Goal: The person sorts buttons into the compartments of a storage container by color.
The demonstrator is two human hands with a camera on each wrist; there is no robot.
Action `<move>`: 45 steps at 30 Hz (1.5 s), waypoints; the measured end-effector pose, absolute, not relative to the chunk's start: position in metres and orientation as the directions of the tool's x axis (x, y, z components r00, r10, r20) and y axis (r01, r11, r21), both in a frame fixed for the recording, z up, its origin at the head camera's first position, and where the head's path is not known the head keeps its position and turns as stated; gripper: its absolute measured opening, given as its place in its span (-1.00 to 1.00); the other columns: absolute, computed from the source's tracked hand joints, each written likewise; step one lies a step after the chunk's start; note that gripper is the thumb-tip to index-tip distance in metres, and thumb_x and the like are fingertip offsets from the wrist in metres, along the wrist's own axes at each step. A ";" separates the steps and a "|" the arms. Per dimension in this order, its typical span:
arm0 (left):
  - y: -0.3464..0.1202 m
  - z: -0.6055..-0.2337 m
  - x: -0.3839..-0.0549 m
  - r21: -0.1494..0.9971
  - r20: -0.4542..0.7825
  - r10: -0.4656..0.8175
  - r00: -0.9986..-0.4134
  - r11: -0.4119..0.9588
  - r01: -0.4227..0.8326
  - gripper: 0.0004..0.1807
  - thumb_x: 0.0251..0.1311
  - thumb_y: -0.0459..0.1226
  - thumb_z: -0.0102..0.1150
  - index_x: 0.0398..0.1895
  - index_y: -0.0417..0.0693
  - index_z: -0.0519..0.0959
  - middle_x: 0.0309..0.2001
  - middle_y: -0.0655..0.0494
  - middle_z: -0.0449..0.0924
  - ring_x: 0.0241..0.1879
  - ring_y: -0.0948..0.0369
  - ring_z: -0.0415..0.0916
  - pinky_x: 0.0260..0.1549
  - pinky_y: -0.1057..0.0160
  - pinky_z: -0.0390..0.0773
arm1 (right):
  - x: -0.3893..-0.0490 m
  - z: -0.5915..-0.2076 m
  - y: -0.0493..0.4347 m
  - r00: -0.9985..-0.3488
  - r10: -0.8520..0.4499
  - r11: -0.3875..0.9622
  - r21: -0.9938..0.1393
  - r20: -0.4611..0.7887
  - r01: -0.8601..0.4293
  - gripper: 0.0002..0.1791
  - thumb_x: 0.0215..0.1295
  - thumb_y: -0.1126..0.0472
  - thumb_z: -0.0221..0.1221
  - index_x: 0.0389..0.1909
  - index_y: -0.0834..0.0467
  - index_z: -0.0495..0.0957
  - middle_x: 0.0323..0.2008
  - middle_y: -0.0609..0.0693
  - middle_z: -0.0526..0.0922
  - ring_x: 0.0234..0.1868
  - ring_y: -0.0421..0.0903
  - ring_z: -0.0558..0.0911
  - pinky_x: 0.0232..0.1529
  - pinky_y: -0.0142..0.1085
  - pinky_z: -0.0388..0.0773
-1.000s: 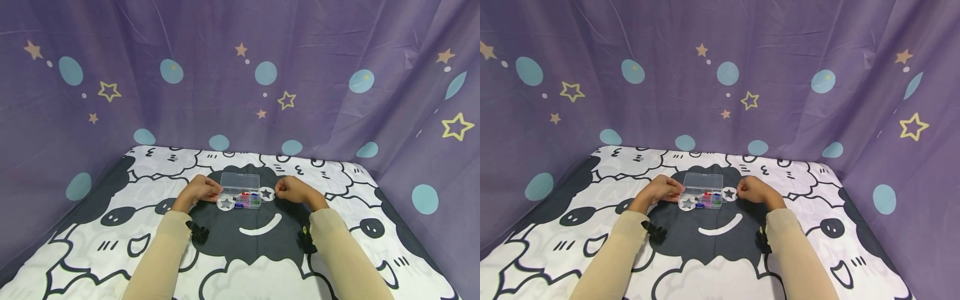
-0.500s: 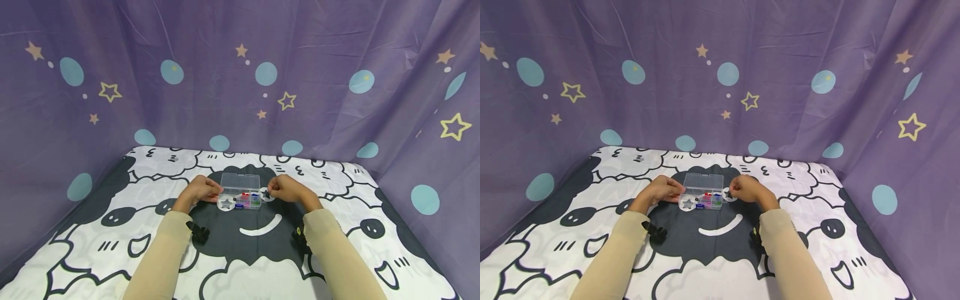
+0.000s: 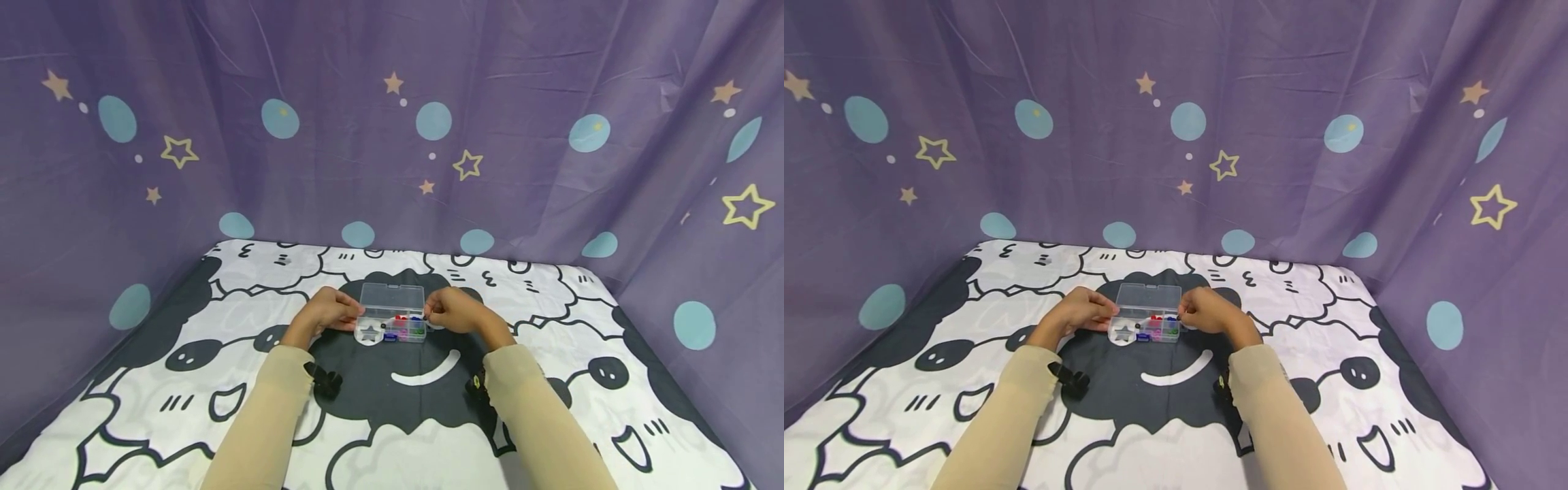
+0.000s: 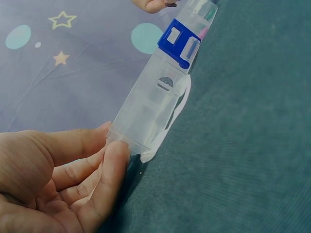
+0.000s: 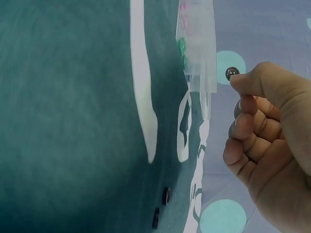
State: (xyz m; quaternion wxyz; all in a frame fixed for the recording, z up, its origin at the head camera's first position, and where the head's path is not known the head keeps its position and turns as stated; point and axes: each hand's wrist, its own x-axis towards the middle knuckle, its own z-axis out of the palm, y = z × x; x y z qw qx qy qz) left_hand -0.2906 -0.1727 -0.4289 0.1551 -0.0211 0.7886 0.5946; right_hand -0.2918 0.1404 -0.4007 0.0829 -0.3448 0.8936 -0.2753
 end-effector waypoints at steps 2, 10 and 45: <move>-0.173 -0.429 -0.291 0.930 -0.273 0.149 -0.950 0.293 -0.222 -0.81 0.29 -0.39 0.37 -0.08 -0.32 0.73 -0.27 -0.14 0.66 -0.47 0.20 0.70 -0.37 0.25 0.80 | -0.291 -0.401 0.137 -0.744 -0.666 0.605 -0.549 0.048 -0.577 -0.87 0.37 0.38 0.16 -0.35 0.13 0.61 -0.69 -0.19 0.36 -0.66 -0.28 0.25 -0.56 -0.43 0.23; -0.173 -0.429 -0.289 0.934 -0.265 0.154 -0.952 0.287 -0.214 -0.81 0.30 -0.39 0.36 -0.09 -0.32 0.73 -0.29 -0.14 0.65 -0.49 0.21 0.69 -0.39 0.26 0.79 | -0.288 -0.401 0.123 -0.744 -0.667 0.601 -0.557 0.046 -0.573 -0.88 0.42 0.35 0.14 -0.25 0.21 0.66 -0.67 -0.17 0.42 -0.66 -0.27 0.29 -0.56 -0.42 0.29; -0.173 -0.432 -0.292 0.939 -0.264 0.153 -0.952 0.265 -0.218 -0.80 0.28 -0.41 0.36 -0.09 -0.36 0.72 -0.31 -0.14 0.66 -0.49 0.20 0.70 -0.38 0.25 0.80 | -0.283 -0.399 0.058 -0.687 -0.723 0.543 -0.554 0.072 -0.630 -0.89 0.41 0.34 0.19 -0.27 0.22 0.69 -0.62 -0.16 0.52 -0.65 -0.29 0.42 -0.53 -0.45 0.44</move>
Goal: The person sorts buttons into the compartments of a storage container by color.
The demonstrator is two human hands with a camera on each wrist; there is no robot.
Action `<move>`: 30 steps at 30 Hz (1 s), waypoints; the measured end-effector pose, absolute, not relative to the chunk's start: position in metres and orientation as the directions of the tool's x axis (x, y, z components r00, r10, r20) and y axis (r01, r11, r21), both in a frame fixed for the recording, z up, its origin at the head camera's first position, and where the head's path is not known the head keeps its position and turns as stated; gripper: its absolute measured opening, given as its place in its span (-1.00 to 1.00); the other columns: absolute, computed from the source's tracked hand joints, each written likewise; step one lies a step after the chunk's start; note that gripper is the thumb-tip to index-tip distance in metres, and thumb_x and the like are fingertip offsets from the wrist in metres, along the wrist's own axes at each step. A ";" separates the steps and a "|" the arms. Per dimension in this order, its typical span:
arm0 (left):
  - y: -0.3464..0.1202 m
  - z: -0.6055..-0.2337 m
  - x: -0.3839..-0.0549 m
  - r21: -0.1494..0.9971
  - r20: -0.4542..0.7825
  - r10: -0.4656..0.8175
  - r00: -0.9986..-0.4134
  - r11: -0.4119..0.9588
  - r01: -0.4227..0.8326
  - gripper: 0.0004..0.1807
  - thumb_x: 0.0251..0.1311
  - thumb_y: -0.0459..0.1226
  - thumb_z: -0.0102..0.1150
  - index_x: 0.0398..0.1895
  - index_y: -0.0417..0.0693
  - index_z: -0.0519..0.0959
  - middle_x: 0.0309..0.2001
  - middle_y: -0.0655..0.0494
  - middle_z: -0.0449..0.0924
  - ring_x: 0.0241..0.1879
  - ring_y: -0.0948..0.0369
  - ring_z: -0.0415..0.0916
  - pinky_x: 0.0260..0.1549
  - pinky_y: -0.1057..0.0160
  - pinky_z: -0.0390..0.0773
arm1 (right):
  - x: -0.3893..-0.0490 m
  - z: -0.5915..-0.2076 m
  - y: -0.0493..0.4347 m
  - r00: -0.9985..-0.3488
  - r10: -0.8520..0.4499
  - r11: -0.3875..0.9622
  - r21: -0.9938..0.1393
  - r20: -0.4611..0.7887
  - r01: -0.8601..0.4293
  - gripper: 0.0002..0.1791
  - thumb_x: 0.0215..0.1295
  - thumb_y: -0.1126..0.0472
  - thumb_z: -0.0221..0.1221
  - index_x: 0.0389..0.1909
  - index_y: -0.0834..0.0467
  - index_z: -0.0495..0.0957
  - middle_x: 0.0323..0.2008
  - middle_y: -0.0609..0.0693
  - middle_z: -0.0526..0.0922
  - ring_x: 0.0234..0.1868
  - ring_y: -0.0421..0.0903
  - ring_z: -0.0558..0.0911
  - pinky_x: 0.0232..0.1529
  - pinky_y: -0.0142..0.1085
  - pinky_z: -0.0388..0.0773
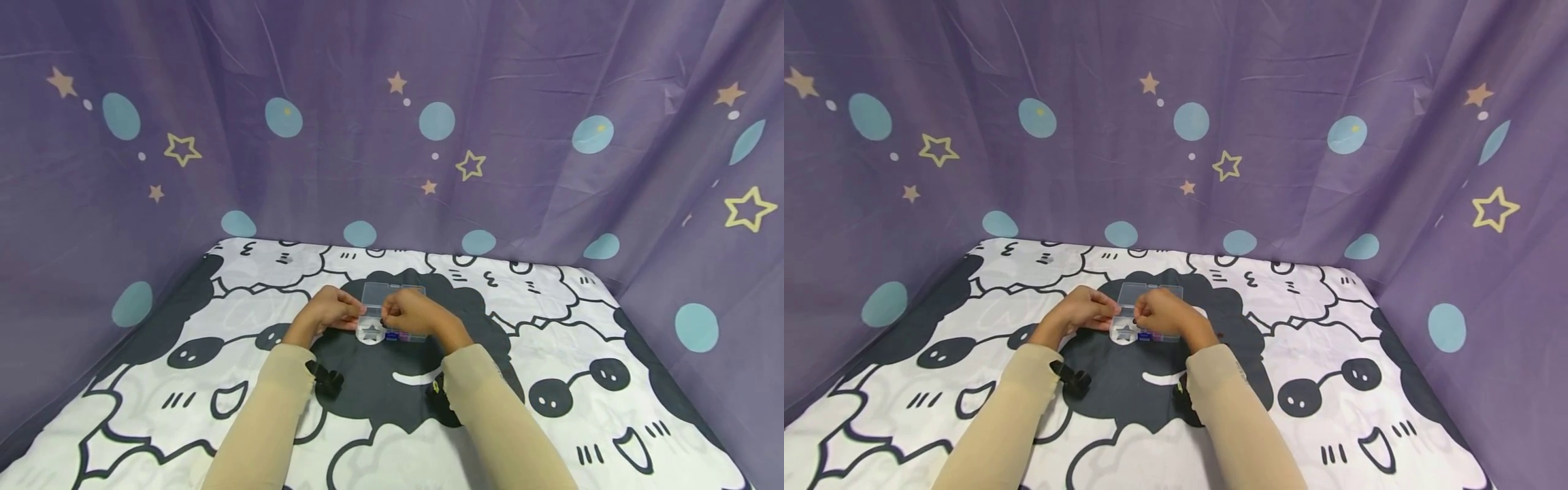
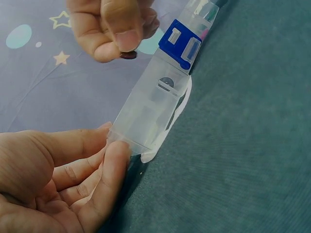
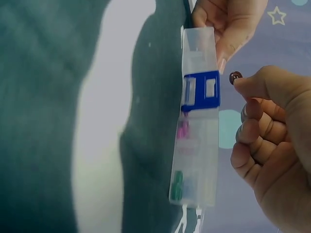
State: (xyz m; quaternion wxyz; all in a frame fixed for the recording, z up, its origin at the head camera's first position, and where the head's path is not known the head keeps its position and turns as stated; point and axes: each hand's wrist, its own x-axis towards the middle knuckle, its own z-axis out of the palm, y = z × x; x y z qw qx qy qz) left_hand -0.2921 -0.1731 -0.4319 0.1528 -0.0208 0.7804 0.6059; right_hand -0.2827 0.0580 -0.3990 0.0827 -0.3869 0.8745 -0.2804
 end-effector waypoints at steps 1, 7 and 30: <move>-0.173 -0.432 -0.292 0.940 -0.263 0.152 -0.953 0.264 -0.218 -0.80 0.27 -0.41 0.36 -0.09 -0.36 0.72 -0.31 -0.13 0.66 -0.48 0.19 0.71 -0.37 0.25 0.80 | -0.282 -0.399 0.057 -0.686 -0.724 0.542 -0.555 0.072 -0.631 -0.89 0.41 0.34 0.18 -0.26 0.23 0.69 -0.62 -0.15 0.53 -0.65 -0.29 0.42 -0.53 -0.45 0.44; -0.172 -0.432 -0.293 0.941 -0.264 0.153 -0.952 0.255 -0.220 -0.79 0.27 -0.42 0.37 -0.08 -0.37 0.71 -0.33 -0.12 0.65 -0.48 0.18 0.71 -0.38 0.25 0.80 | -0.282 -0.399 0.051 -0.688 -0.723 0.549 -0.553 0.062 -0.627 -0.89 0.41 0.35 0.20 -0.25 0.27 0.70 -0.58 -0.13 0.57 -0.61 -0.28 0.44 -0.53 -0.45 0.46; -0.173 -0.430 -0.290 0.941 -0.262 0.160 -0.952 0.262 -0.215 -0.81 0.29 -0.43 0.35 -0.08 -0.38 0.70 -0.27 -0.15 0.68 -0.49 0.20 0.69 -0.38 0.25 0.80 | -0.282 -0.405 0.100 -0.745 -0.659 0.563 -0.590 0.102 -0.579 -0.87 0.41 0.36 0.19 -0.25 0.23 0.72 -0.65 -0.10 0.53 -0.66 -0.27 0.34 -0.61 -0.42 0.28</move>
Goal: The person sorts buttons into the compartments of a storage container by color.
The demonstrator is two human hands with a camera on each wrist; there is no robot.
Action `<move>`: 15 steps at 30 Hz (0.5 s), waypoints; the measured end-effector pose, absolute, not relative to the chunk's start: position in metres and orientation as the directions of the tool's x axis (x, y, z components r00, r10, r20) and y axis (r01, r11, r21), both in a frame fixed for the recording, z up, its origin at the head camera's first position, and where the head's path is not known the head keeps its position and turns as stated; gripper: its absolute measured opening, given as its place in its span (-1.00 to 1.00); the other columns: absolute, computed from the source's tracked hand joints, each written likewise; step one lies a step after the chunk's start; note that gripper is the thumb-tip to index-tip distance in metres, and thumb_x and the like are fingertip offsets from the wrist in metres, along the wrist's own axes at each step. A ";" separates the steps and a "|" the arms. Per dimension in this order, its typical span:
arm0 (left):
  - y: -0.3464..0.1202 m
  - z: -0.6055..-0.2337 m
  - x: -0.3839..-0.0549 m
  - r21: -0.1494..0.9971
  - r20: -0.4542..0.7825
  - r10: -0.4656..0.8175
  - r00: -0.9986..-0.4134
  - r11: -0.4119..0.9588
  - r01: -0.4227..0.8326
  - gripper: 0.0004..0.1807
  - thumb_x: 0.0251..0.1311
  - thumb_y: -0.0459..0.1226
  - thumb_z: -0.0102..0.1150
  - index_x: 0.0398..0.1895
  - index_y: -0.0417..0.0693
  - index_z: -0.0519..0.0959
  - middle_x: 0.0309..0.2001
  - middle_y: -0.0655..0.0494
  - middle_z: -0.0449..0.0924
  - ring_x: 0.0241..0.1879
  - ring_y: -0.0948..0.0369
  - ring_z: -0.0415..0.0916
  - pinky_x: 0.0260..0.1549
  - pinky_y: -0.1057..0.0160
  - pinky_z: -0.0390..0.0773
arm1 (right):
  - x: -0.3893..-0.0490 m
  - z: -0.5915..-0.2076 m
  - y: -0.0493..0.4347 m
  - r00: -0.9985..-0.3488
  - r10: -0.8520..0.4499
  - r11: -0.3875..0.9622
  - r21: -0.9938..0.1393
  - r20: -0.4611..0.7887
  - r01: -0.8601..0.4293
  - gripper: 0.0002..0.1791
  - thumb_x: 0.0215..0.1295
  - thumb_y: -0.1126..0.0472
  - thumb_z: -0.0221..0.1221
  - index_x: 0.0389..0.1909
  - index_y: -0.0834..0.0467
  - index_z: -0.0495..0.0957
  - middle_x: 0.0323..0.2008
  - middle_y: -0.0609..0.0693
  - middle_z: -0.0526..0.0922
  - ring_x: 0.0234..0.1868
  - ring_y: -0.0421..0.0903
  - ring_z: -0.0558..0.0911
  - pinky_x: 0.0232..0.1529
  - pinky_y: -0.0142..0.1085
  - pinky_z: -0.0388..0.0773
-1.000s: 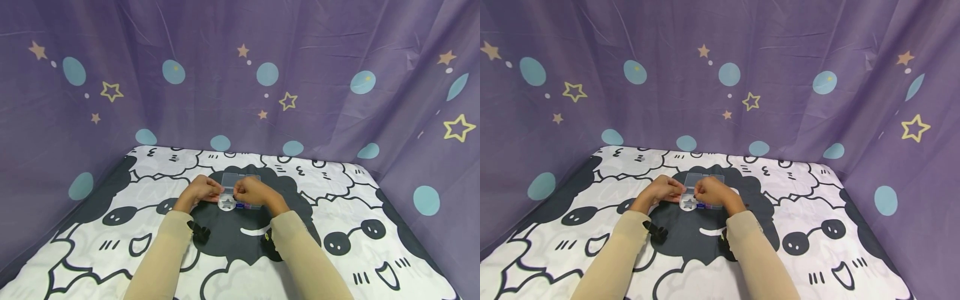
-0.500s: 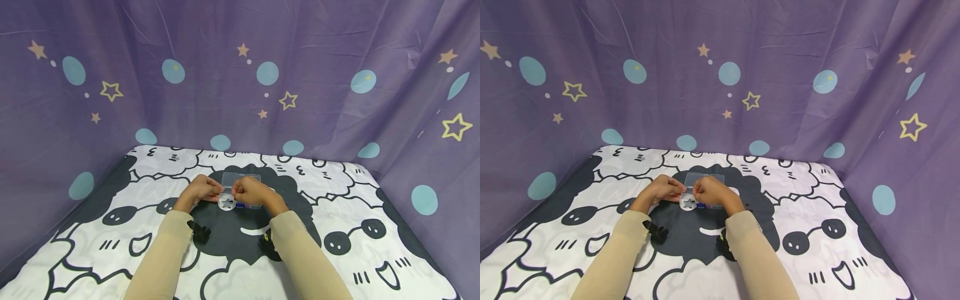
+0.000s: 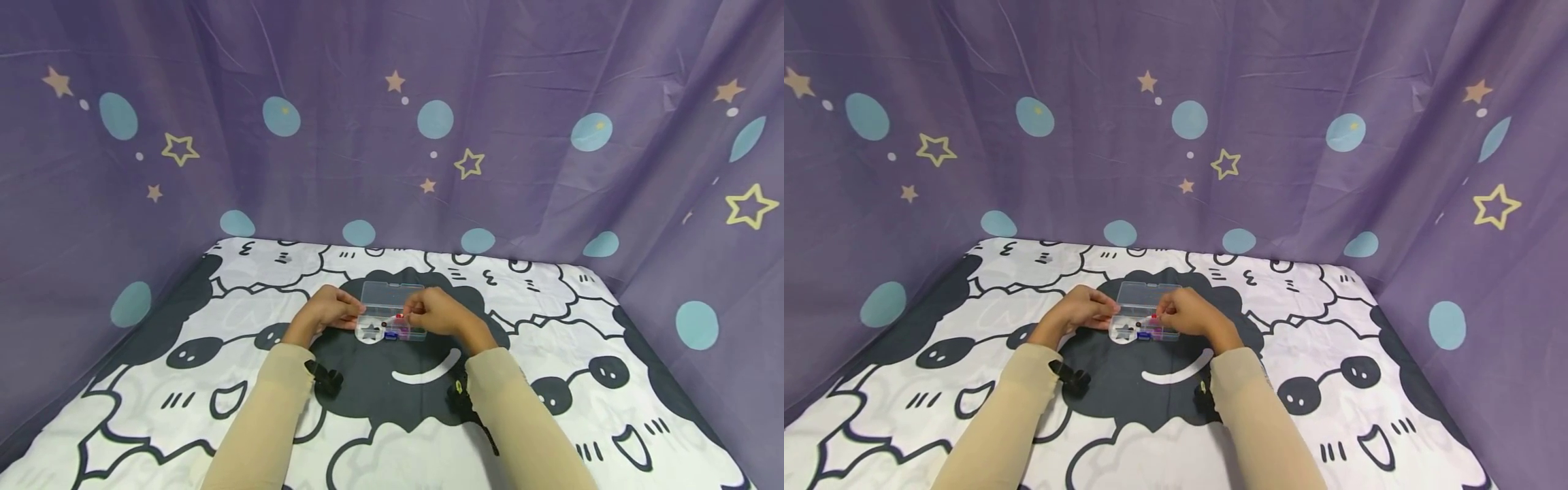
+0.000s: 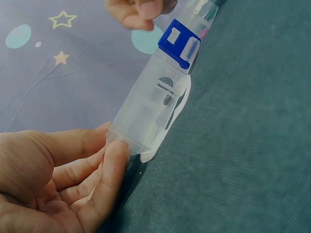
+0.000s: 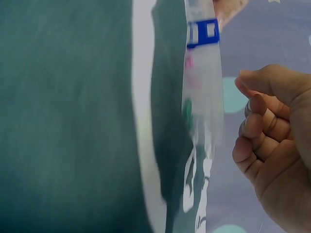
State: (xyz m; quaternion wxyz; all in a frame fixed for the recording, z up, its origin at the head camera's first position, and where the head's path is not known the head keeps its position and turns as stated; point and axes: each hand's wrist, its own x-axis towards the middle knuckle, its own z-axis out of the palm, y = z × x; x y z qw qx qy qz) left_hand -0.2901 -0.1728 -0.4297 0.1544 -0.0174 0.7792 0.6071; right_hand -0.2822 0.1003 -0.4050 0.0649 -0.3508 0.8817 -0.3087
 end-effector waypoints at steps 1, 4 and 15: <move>-0.173 -0.429 -0.290 0.941 -0.262 0.161 -0.952 0.262 -0.214 -0.81 0.29 -0.43 0.34 -0.08 -0.38 0.70 -0.27 -0.15 0.68 -0.49 0.20 0.69 -0.38 0.25 0.80 | -0.282 -0.405 0.104 -0.749 -0.655 0.570 -0.584 0.102 -0.578 -0.87 0.41 0.37 0.19 -0.24 0.23 0.72 -0.65 -0.13 0.53 -0.65 -0.27 0.35 -0.60 -0.42 0.30; -0.173 -0.429 -0.289 0.942 -0.263 0.162 -0.951 0.256 -0.217 -0.80 0.29 -0.44 0.33 -0.07 -0.39 0.70 -0.27 -0.14 0.69 -0.48 0.20 0.69 -0.38 0.26 0.80 | -0.281 -0.403 0.116 -0.757 -0.646 0.585 -0.576 0.096 -0.572 -0.88 0.41 0.35 0.20 -0.23 0.23 0.72 -0.62 -0.16 0.54 -0.62 -0.27 0.37 -0.58 -0.41 0.33; -0.172 -0.430 -0.290 0.943 -0.254 0.170 -0.952 0.263 -0.205 -0.76 0.29 -0.42 0.35 -0.03 -0.40 0.69 -0.24 -0.14 0.69 -0.48 0.22 0.69 -0.39 0.26 0.79 | -0.279 -0.399 0.155 -0.794 -0.600 0.637 -0.542 0.098 -0.548 -0.91 0.36 0.35 0.26 -0.32 0.17 0.72 -0.62 -0.17 0.57 -0.58 -0.25 0.39 -0.53 -0.38 0.37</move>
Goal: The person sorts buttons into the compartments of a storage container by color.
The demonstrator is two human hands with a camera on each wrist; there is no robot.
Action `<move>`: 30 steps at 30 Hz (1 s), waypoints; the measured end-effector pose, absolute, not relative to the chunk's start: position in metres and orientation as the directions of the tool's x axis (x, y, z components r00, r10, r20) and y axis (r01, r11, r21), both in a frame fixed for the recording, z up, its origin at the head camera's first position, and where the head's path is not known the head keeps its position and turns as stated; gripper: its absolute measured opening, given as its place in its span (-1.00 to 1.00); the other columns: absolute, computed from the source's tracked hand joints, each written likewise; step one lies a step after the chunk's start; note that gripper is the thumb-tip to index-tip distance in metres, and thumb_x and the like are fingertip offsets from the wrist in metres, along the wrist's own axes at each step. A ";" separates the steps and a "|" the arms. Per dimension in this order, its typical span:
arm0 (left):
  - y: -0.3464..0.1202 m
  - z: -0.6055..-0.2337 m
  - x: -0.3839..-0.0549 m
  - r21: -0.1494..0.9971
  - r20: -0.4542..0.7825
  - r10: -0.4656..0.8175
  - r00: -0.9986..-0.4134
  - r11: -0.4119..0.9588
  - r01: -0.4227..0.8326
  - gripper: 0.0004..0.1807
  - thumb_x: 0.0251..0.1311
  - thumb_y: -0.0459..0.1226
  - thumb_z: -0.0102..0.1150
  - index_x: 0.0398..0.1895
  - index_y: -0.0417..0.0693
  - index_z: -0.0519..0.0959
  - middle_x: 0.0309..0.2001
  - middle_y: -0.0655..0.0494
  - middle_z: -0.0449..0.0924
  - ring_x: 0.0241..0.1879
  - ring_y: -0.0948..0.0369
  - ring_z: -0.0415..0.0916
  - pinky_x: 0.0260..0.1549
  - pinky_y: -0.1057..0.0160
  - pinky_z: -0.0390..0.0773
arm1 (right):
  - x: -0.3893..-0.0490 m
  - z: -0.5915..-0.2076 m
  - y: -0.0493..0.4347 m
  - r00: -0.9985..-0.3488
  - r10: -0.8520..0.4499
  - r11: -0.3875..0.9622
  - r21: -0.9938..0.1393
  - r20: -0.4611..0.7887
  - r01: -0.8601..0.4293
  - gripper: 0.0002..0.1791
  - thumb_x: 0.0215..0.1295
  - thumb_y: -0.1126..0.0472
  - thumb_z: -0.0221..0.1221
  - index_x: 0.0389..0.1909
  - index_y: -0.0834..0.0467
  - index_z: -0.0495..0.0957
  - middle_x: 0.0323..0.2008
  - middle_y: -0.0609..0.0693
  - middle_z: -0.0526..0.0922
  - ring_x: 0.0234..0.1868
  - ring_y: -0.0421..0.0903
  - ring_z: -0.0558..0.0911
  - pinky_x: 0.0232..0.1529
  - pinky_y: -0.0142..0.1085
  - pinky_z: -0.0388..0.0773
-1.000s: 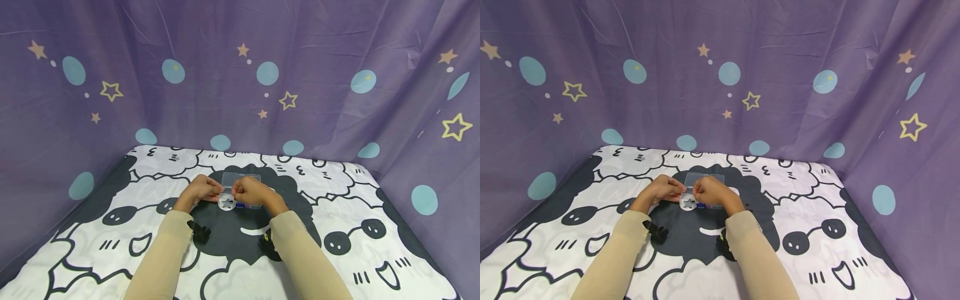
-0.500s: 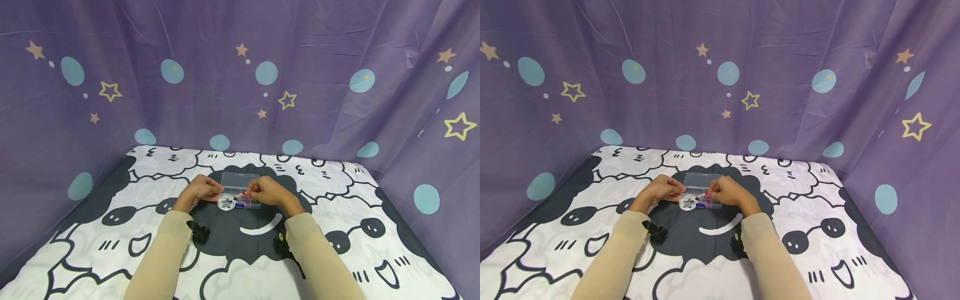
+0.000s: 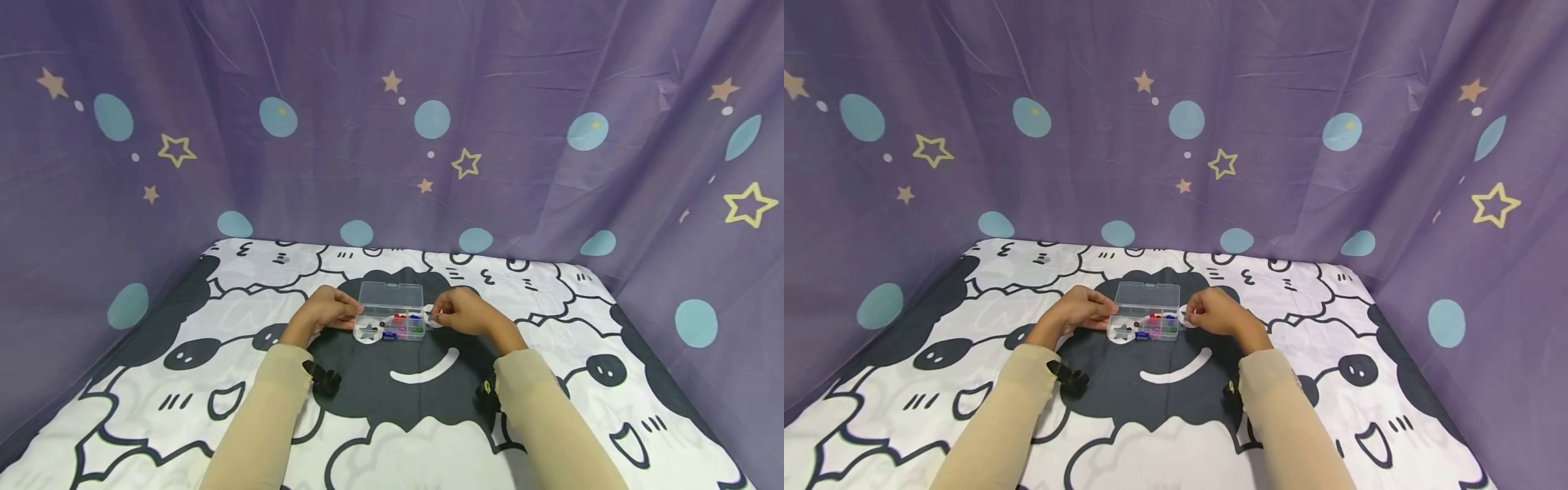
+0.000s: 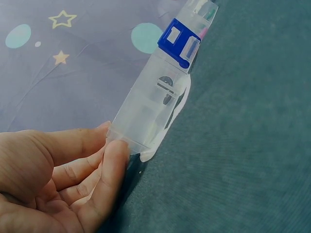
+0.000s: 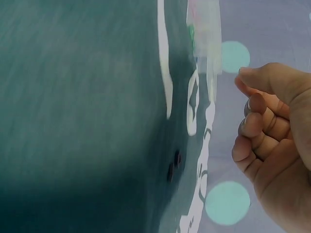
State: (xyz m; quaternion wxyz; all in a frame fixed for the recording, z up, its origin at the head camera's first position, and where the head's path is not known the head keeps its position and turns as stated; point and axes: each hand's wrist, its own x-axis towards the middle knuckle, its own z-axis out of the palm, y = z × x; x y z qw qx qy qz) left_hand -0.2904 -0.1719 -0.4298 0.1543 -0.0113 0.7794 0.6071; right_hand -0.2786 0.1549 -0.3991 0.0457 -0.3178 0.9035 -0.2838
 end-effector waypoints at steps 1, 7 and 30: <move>-0.172 -0.430 -0.290 0.943 -0.254 0.169 -0.952 0.263 -0.205 -0.76 0.29 -0.42 0.35 -0.03 -0.40 0.69 -0.24 -0.13 0.69 -0.48 0.22 0.69 -0.39 0.26 0.79 | -0.278 -0.399 0.158 -0.792 -0.602 0.632 -0.548 0.099 -0.549 -0.91 0.35 0.36 0.26 -0.32 0.18 0.72 -0.59 -0.16 0.60 -0.57 -0.25 0.41 -0.52 -0.38 0.40; -0.172 -0.429 -0.290 0.942 -0.258 0.165 -0.952 0.261 -0.210 -0.77 0.29 -0.42 0.36 -0.04 -0.39 0.70 -0.25 -0.13 0.69 -0.50 0.23 0.68 -0.39 0.27 0.79 | -0.278 -0.400 0.176 -0.807 -0.584 0.649 -0.549 0.082 -0.526 -0.93 0.35 0.33 0.28 -0.32 0.16 0.71 -0.47 -0.13 0.70 -0.48 -0.25 0.53 -0.41 -0.35 0.54; -0.173 -0.429 -0.290 0.941 -0.269 0.170 -0.948 0.255 -0.222 -0.78 0.31 -0.42 0.33 -0.04 -0.39 0.69 -0.25 -0.13 0.66 -0.46 0.21 0.69 -0.34 0.26 0.80 | -0.288 -0.412 0.213 -0.800 -0.597 0.681 -0.565 -0.059 -0.467 -0.95 0.27 0.36 0.36 -0.37 0.26 0.70 -0.49 -0.12 0.70 -0.48 -0.25 0.55 -0.42 -0.39 0.52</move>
